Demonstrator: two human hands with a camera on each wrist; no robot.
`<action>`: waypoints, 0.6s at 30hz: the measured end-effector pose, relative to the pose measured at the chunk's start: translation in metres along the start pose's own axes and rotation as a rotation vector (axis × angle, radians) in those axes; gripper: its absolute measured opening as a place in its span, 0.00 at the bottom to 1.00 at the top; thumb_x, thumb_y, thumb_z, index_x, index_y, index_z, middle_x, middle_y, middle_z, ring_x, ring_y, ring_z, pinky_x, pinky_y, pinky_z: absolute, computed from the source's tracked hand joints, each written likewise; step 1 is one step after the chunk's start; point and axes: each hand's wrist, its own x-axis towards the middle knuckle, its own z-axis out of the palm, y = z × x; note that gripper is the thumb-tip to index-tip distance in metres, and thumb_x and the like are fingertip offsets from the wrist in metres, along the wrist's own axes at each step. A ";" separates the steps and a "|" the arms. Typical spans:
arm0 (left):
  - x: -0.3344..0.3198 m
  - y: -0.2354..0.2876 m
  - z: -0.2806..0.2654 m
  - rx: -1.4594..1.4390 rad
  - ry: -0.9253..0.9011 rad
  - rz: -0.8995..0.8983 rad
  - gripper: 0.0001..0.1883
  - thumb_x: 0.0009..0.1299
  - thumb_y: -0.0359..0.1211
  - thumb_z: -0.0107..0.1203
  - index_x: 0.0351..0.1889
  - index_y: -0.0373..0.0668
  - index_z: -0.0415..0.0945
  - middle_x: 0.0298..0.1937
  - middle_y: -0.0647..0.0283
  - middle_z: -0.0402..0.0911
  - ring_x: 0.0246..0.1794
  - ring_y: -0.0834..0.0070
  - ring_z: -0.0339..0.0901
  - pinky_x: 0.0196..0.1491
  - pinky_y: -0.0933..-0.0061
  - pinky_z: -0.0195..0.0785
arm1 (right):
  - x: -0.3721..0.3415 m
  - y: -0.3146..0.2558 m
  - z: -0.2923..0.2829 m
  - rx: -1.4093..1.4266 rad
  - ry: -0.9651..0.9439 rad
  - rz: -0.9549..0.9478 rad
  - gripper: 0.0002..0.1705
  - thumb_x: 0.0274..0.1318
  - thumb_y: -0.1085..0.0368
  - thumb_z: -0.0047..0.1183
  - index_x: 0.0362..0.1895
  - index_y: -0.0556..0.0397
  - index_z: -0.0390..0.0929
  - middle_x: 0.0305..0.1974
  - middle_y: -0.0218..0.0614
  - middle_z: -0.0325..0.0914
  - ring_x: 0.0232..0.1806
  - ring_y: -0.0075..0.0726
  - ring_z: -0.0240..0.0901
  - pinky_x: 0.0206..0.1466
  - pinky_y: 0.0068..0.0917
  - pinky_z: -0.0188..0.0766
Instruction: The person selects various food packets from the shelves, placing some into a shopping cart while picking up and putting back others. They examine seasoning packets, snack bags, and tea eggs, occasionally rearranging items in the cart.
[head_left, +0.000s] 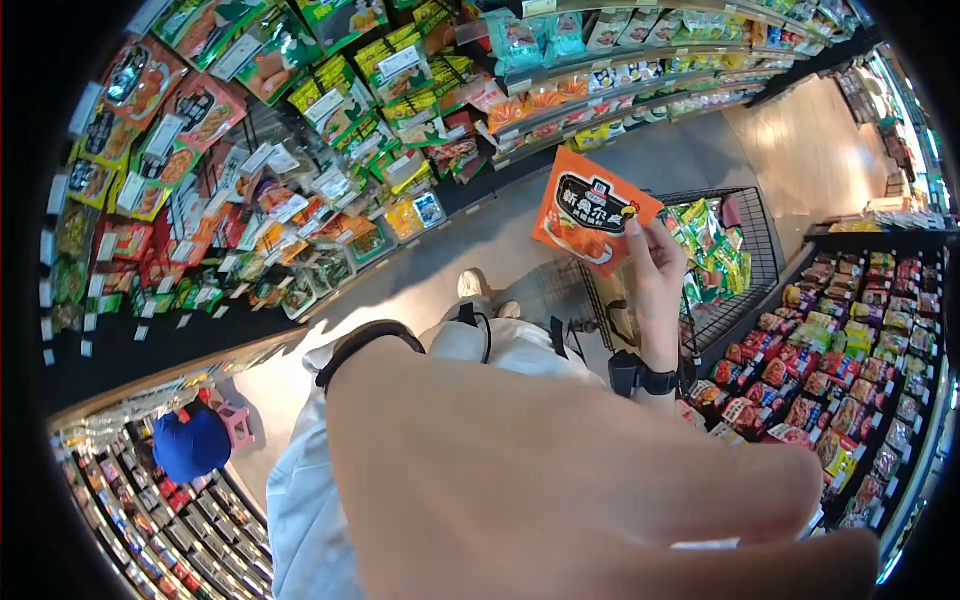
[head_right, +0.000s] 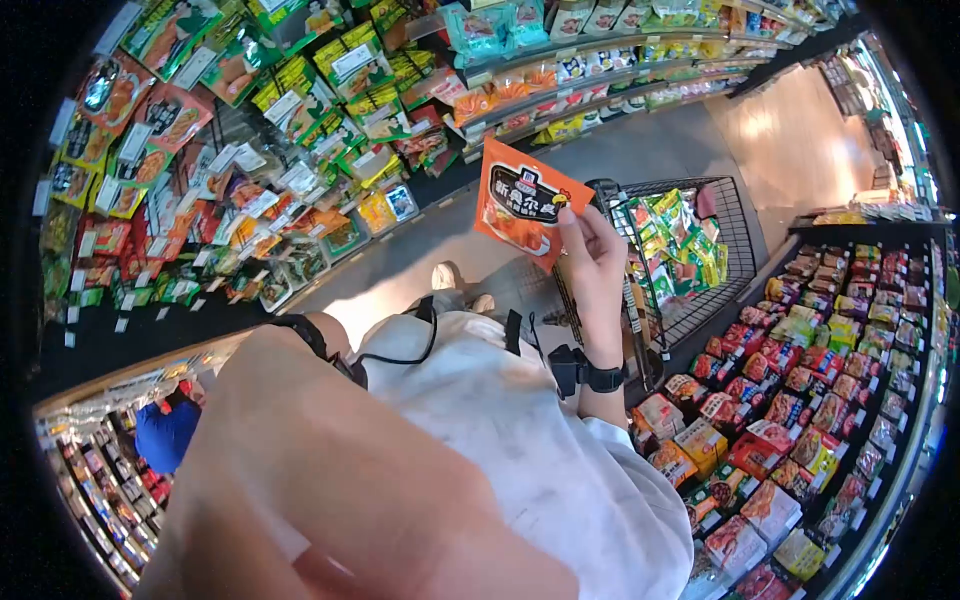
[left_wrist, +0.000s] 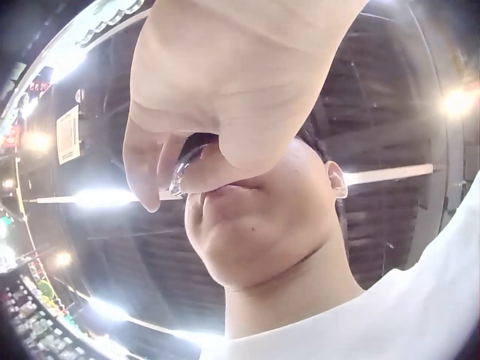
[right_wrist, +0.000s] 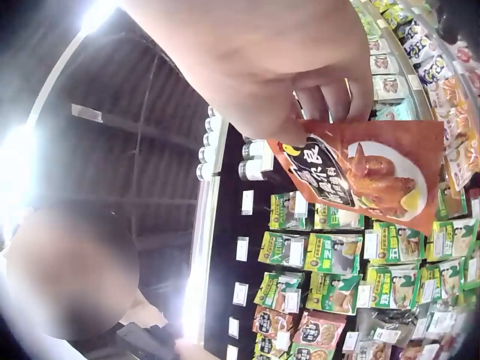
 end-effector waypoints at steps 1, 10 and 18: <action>0.002 -0.001 0.010 0.004 0.012 0.000 0.24 0.61 0.24 0.59 0.56 0.27 0.73 0.44 0.50 0.81 0.39 0.63 0.80 0.40 0.66 0.72 | -0.012 0.006 -0.003 0.016 -0.005 0.009 0.12 0.68 0.62 0.56 0.42 0.59 0.81 0.28 0.17 0.74 0.29 0.08 0.58 0.31 0.14 0.53; 0.005 0.020 0.059 0.117 0.064 0.015 0.23 0.63 0.23 0.56 0.58 0.28 0.73 0.49 0.50 0.80 0.44 0.60 0.80 0.46 0.64 0.71 | -0.025 0.036 -0.002 0.007 -0.206 0.008 0.12 0.69 0.63 0.54 0.46 0.61 0.80 0.32 0.18 0.75 0.31 0.08 0.61 0.33 0.12 0.56; -0.037 0.064 0.038 0.259 0.137 0.031 0.23 0.65 0.22 0.53 0.60 0.29 0.72 0.54 0.49 0.79 0.49 0.57 0.80 0.52 0.62 0.71 | -0.038 0.018 0.035 0.034 -0.299 -0.050 0.12 0.70 0.63 0.54 0.42 0.61 0.78 0.30 0.19 0.74 0.33 0.09 0.63 0.35 0.12 0.58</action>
